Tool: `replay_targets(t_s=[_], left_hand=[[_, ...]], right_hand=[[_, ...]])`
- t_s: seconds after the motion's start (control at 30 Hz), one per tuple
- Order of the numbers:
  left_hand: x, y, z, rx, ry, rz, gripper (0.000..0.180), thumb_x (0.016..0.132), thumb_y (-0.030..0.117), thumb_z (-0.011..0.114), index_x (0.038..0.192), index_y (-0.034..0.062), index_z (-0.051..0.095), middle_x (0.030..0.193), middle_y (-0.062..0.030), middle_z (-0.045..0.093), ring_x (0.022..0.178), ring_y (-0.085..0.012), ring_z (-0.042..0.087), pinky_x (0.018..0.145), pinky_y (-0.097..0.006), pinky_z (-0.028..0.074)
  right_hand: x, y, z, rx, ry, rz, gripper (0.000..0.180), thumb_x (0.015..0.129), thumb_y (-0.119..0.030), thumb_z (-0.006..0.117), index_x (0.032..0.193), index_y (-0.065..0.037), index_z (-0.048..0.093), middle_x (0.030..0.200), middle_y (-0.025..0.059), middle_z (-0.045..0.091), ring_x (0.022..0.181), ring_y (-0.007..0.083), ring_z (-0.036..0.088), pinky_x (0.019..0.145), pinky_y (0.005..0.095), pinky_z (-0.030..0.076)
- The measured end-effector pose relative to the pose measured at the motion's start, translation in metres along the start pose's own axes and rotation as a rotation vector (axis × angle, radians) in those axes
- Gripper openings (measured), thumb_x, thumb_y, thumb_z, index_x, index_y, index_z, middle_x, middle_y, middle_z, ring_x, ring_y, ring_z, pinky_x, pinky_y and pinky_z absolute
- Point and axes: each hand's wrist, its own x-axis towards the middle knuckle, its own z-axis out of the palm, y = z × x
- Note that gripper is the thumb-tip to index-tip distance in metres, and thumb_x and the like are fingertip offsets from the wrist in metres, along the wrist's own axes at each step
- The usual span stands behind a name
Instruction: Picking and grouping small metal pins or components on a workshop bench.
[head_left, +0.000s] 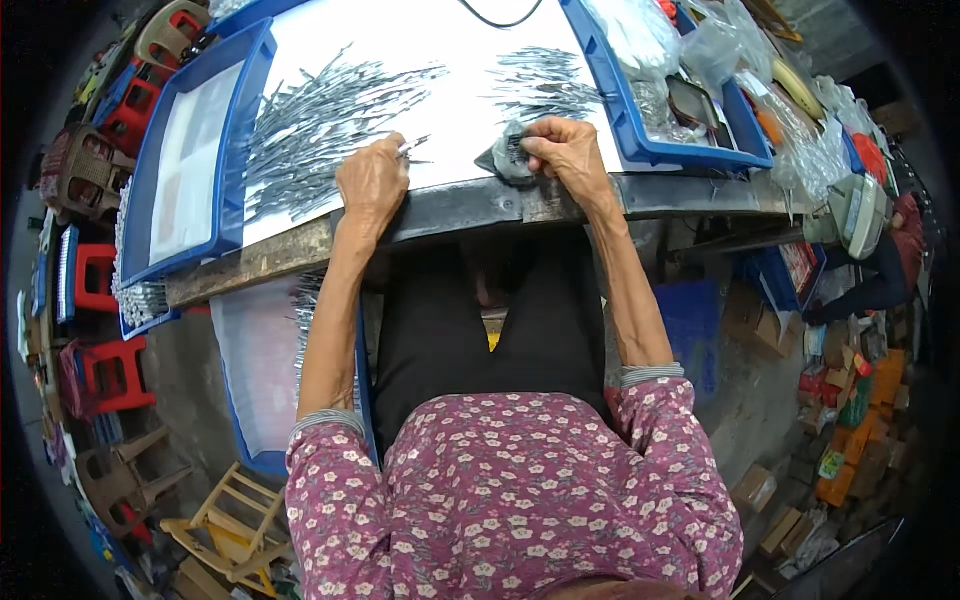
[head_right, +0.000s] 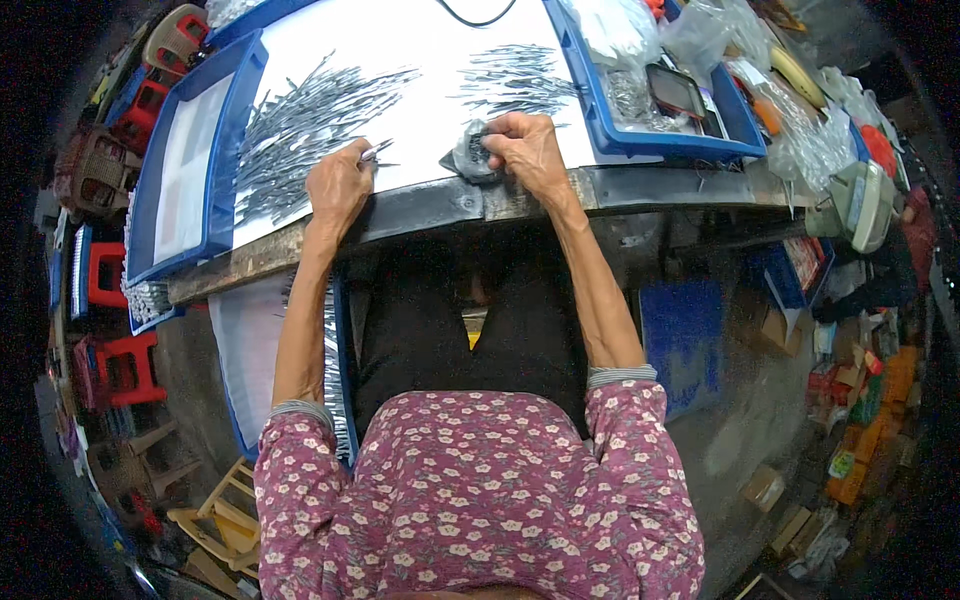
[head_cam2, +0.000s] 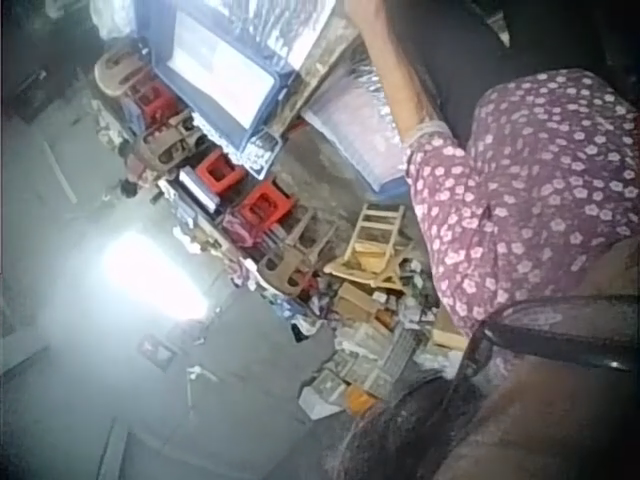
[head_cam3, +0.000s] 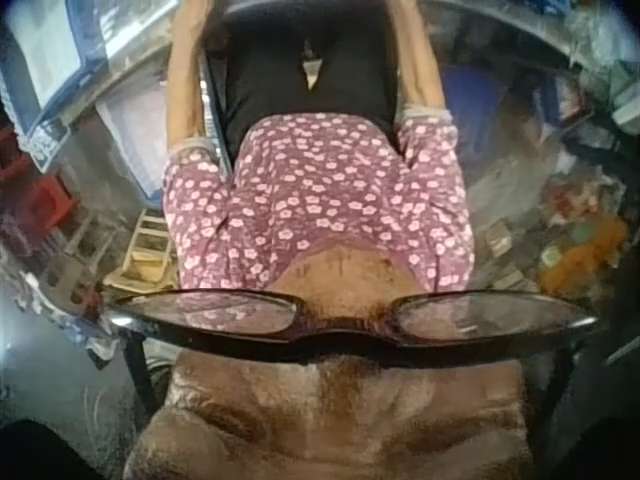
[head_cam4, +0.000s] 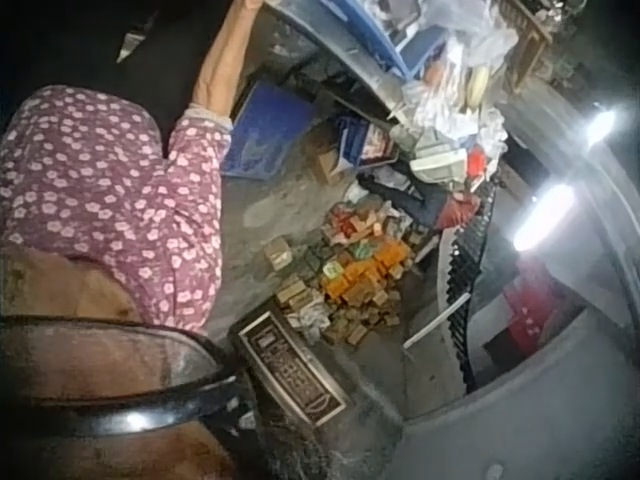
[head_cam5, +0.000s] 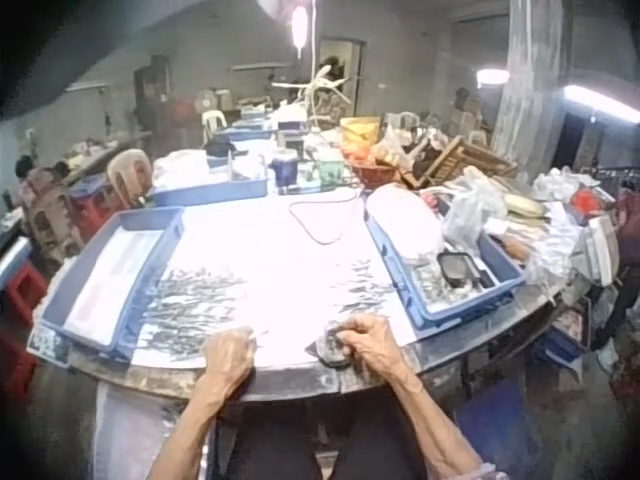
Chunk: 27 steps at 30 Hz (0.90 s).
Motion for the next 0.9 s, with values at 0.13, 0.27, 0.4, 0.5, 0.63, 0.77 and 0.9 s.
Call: replay_targets(t_s=[0.13, 0.27, 0.4, 0.5, 0.63, 0.77, 0.9], left_hand=[[0.0, 0.006, 0.003, -0.131, 0.093, 0.034, 0.012, 0.074, 0.018, 0.058, 0.083, 0.0117, 0.062, 0.064, -0.0113, 0.06, 0.059, -0.0303, 0.059, 0.055, -0.04, 0.044], [0.002, 0.023, -0.007, -0.215, 0.113, -0.003, 0.011, 0.073, 0.016, 0.06, 0.08, 0.008, 0.061, 0.066, -0.013, 0.061, 0.061, -0.0301, 0.06, 0.055, -0.039, 0.045], [0.005, 0.03, -0.011, -0.457, 0.103, -0.062, 0.014, 0.075, 0.018, 0.061, 0.082, 0.0058, 0.062, 0.066, -0.01, 0.062, 0.059, -0.0217, 0.058, 0.053, -0.033, 0.042], [0.005, 0.034, -0.013, -0.635, 0.118, -0.085, 0.018, 0.076, 0.018, 0.063, 0.086, 0.0029, 0.063, 0.069, -0.0062, 0.064, 0.061, -0.0127, 0.057, 0.055, -0.028, 0.043], [-0.002, 0.048, -0.033, -0.902, 0.07, -0.134, 0.019, 0.077, 0.02, 0.064, 0.087, 0.0036, 0.063, 0.068, -0.0018, 0.059, 0.063, -0.0085, 0.054, 0.059, -0.024, 0.044], [-0.011, 0.057, -0.036, -1.107, 0.107, -0.159, 0.014, 0.075, 0.012, 0.063, 0.083, 0.0004, 0.061, 0.064, 0.0006, 0.052, 0.059, -0.0066, 0.045, 0.055, -0.022, 0.037], [-0.015, 0.056, -0.029, -1.224, 0.11, -0.175, 0.014, 0.074, 0.011, 0.065, 0.083, 0.0008, 0.061, 0.077, 0.0, 0.048, 0.064, -0.0059, 0.043, 0.057, -0.021, 0.036]], right_hand=[[0.001, 0.004, -0.004, 0.029, 0.021, 0.026, 0.011, 0.074, -0.003, 0.06, 0.083, 0.004, 0.061, 0.063, 0.0059, 0.06, 0.049, 0.0073, 0.056, 0.039, 0.0158, 0.039], [0.003, 0.004, -0.006, 0.033, 0.01, 0.045, 0.012, 0.074, -0.002, 0.06, 0.084, 0.004, 0.061, 0.062, 0.0056, 0.06, 0.049, 0.0067, 0.057, 0.039, 0.015, 0.038], [0.003, 0.004, -0.004, 0.099, 0.038, 0.047, 0.012, 0.076, -0.004, 0.059, 0.087, 0.002, 0.06, 0.058, 0.0039, 0.058, 0.048, 0.005, 0.052, 0.041, 0.0151, 0.034], [0.003, 0.004, -0.004, 0.082, 0.036, 0.057, 0.013, 0.076, -0.004, 0.059, 0.087, 0.002, 0.06, 0.058, 0.0033, 0.057, 0.049, 0.0048, 0.052, 0.042, 0.0151, 0.034], [0.003, 0.004, -0.003, 0.065, 0.047, 0.063, 0.013, 0.076, -0.004, 0.059, 0.088, 0.001, 0.06, 0.061, 0.002, 0.058, 0.05, 0.0045, 0.052, 0.042, 0.0151, 0.034], [0.002, 0.007, -0.004, 0.079, 0.049, 0.057, 0.015, 0.075, -0.004, 0.059, 0.09, 0.001, 0.06, 0.065, 0.0013, 0.058, 0.052, 0.0041, 0.051, 0.043, 0.015, 0.034], [0.0, 0.004, 0.0, 0.103, 0.049, 0.056, 0.021, 0.075, -0.003, 0.059, 0.095, 0.003, 0.06, 0.066, 0.001, 0.057, 0.051, 0.0034, 0.047, 0.044, 0.0154, 0.032]])
